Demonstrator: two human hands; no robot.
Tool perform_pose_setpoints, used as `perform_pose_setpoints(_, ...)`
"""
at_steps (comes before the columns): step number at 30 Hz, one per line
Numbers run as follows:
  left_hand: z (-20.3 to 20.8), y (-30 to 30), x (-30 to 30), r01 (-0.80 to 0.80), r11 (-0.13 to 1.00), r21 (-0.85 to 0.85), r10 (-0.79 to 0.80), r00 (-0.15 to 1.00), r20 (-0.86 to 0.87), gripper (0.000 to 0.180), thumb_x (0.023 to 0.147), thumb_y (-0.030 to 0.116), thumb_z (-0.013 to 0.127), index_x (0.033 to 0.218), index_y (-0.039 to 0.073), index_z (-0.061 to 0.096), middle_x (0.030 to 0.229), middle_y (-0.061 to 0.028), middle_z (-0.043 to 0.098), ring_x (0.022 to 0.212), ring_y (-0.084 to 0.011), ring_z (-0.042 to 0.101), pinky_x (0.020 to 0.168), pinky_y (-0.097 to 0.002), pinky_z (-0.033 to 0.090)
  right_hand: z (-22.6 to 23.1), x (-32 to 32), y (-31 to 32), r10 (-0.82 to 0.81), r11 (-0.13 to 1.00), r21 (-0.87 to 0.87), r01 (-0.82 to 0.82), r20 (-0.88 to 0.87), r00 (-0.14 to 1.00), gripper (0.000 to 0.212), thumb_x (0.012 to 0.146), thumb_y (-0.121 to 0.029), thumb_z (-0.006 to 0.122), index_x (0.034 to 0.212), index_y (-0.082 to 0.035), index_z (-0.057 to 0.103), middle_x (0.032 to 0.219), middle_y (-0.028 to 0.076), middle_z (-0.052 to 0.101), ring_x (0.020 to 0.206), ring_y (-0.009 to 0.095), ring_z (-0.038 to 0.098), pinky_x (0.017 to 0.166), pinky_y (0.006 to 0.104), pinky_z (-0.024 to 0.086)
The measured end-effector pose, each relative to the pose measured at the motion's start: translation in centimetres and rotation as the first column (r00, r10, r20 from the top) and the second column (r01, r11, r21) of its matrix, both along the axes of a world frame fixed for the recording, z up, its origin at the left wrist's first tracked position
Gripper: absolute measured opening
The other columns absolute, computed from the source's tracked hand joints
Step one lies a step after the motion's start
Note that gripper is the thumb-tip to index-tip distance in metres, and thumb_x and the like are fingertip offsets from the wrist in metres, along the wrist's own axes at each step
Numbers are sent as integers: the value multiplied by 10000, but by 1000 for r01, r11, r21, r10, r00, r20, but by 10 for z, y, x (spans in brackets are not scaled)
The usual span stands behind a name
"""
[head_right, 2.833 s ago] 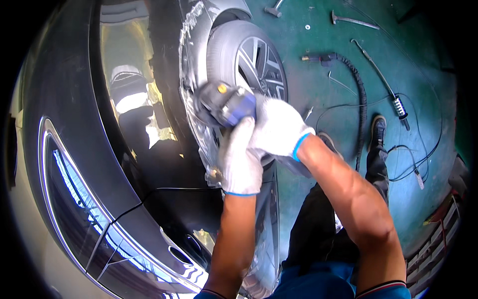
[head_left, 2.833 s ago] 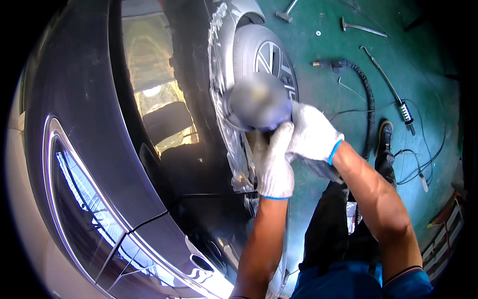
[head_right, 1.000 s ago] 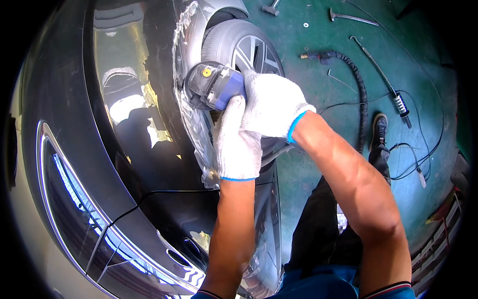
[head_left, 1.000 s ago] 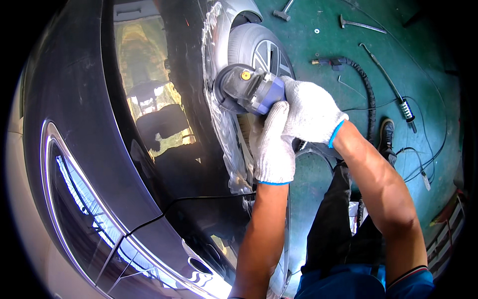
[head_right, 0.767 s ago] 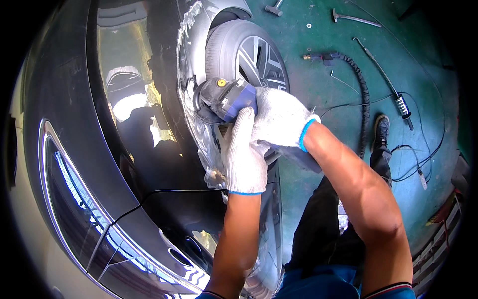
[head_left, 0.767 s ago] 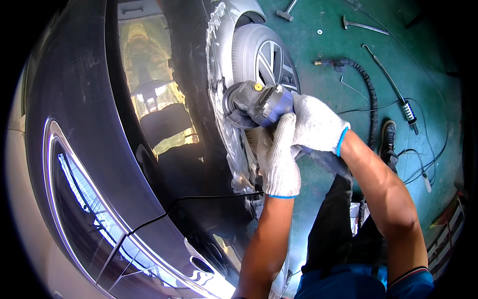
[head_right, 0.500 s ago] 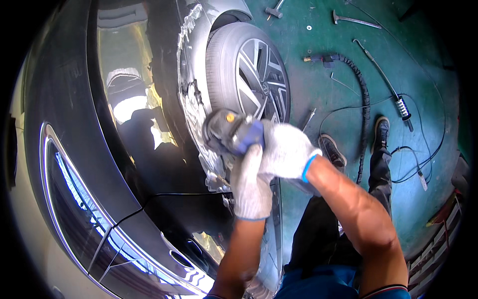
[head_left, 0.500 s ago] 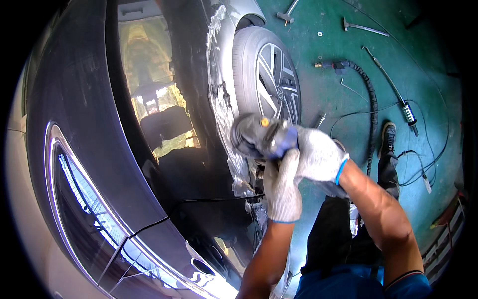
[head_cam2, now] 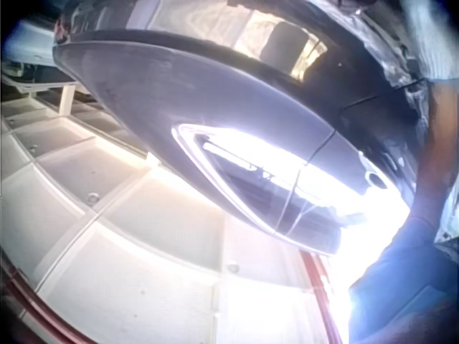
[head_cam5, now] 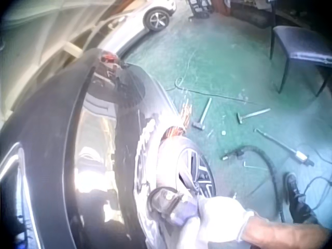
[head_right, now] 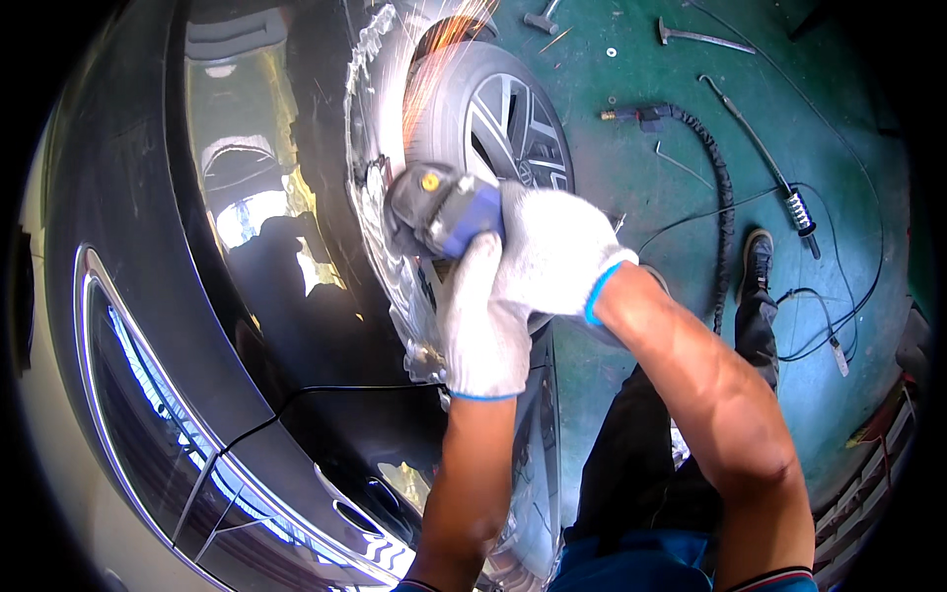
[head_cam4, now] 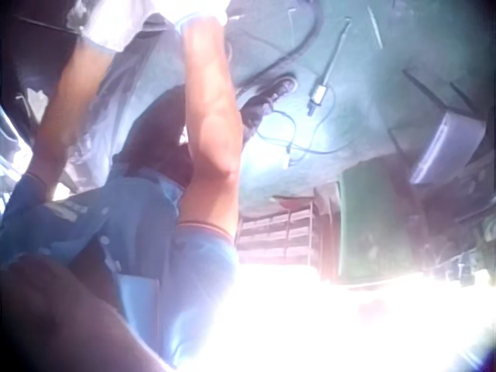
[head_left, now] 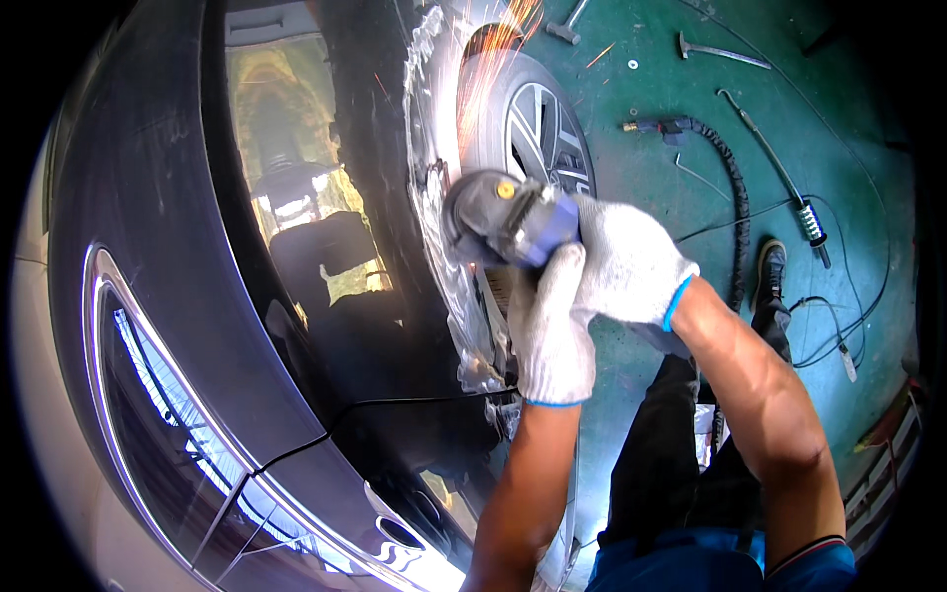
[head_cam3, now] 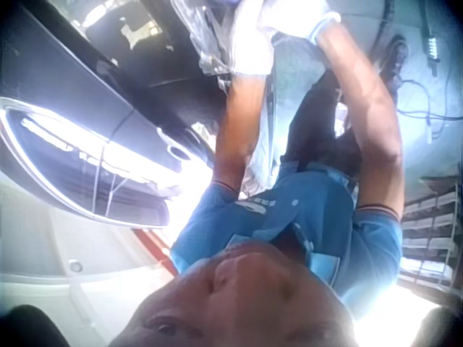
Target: The person uses a handheld angle grinder to smooth a damaged area on the rear quarter panel of a dark-colored car. The operator moves the tool in circular and sweeping motions across the surface, generating sparks as the paint and filler are removed.
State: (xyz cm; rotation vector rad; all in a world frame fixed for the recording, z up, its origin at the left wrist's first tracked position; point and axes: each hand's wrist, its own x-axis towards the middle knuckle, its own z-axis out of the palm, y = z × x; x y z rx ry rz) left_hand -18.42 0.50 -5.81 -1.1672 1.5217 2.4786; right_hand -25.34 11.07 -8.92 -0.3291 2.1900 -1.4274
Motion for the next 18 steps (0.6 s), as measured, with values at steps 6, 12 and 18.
perform_pose_setpoints(6,1,-3,-26,43,997,60,-40,998,-51,435,1003,166,669,1389,-12,578,1324,-131,667,1228,-251,644,1066,-421,511,2,-23,-2,-47,999,-9,46,-139,989,396,825,-308,684,995,50,669,835,306,694,856,474,707,751,527,561)
perform_pose_setpoints(12,-3,9,-8,-17,999,51,20,998,-65,440,998,142,663,1392,-32,572,1342,-139,658,1243,-260,636,1098,-433,488,8,-9,6,25,996,93,-15,-102,994,372,836,-294,664,1001,40,659,850,288,704,869,469,709,777,523,571)
perform_pose_setpoints(18,-5,6,-7,-5,1000,30,7,996,-92,455,1004,120,649,1432,9,540,1366,-119,641,1249,-244,630,1089,-420,494,0,-9,4,32,998,53,-25,-151,988,368,835,-282,656,1018,38,658,848,288,703,863,464,713,763,531,568)
